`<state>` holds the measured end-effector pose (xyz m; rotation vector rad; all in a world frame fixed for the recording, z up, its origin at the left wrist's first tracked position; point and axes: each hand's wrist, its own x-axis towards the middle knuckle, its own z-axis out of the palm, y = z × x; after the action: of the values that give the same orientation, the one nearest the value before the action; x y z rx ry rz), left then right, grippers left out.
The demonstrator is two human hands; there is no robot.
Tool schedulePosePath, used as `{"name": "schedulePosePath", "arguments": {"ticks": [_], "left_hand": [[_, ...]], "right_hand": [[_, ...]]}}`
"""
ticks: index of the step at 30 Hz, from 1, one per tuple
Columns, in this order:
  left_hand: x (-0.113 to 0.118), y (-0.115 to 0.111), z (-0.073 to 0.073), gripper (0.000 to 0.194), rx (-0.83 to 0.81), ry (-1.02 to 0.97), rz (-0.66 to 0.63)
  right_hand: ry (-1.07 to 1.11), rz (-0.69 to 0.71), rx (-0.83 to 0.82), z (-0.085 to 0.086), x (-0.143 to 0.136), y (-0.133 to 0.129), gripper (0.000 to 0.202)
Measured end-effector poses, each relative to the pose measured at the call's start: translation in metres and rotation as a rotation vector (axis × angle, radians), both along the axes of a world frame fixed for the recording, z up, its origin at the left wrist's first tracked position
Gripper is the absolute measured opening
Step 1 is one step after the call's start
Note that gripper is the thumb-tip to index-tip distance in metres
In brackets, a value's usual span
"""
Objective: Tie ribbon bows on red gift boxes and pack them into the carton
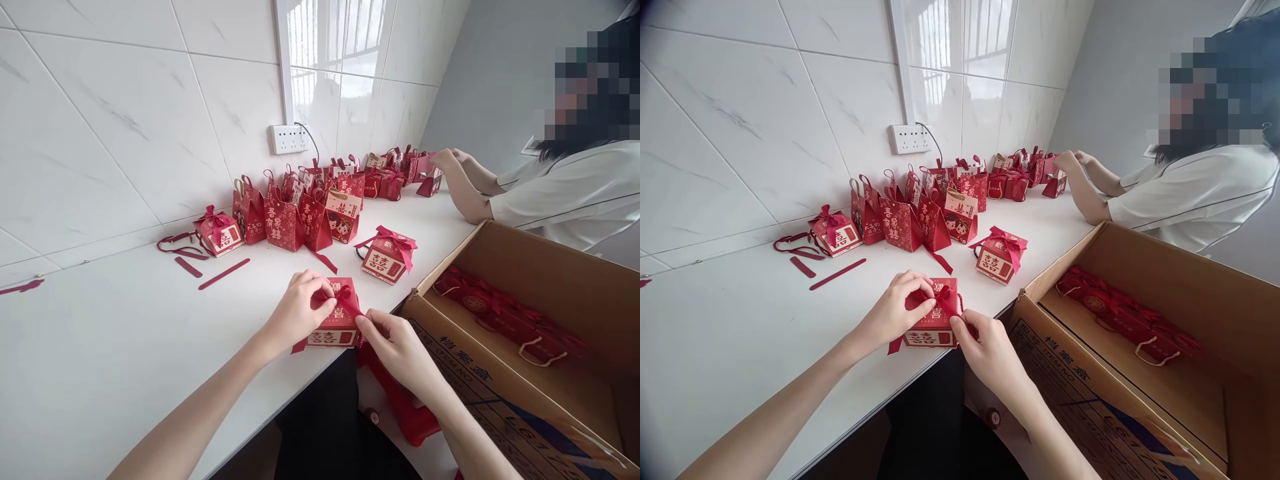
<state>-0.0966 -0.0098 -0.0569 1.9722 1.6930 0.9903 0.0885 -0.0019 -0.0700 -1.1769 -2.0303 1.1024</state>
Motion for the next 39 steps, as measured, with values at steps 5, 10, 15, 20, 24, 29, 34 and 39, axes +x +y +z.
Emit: {"name": "schedulePosePath", "arguments": {"ticks": [5, 10, 15, 20, 24, 29, 34, 39], "left_hand": [[0.000, 0.000, 0.000, 0.004, -0.001, -0.010, -0.008], [0.001, -0.001, 0.002, 0.005, -0.032, -0.010, -0.024], [0.001, -0.001, 0.002, 0.005, -0.021, -0.021, -0.029], [0.002, -0.001, 0.002, 0.005, -0.007, -0.020, -0.034], [0.001, -0.001, 0.003, 0.005, -0.004, -0.009, -0.040], [0.001, 0.000, 0.003, 0.005, -0.006, -0.018, -0.040], [0.001, -0.001, 0.001, 0.010, -0.006, -0.010, -0.039], [0.001, -0.001, 0.002, 0.008, -0.008, -0.001, -0.039]], "right_hand": [[-0.127, 0.134, 0.051, 0.010, 0.001, -0.012, 0.039], [-0.161, -0.014, 0.220, 0.026, 0.004, 0.023, 0.039], [-0.222, 0.200, 0.468, 0.034, -0.010, 0.062, 0.012], [-0.402, 0.205, 0.551, 0.037, -0.016, 0.054, 0.012], [-0.422, 0.153, 0.672, 0.031, -0.016, 0.047, 0.012], [-0.362, 0.198, 0.803, 0.018, -0.014, 0.048, 0.025], [-0.129, 0.259, 0.581, 0.019, -0.011, 0.054, 0.013], [-0.046, 0.417, 0.235, 0.028, -0.008, 0.063, 0.030]]}}
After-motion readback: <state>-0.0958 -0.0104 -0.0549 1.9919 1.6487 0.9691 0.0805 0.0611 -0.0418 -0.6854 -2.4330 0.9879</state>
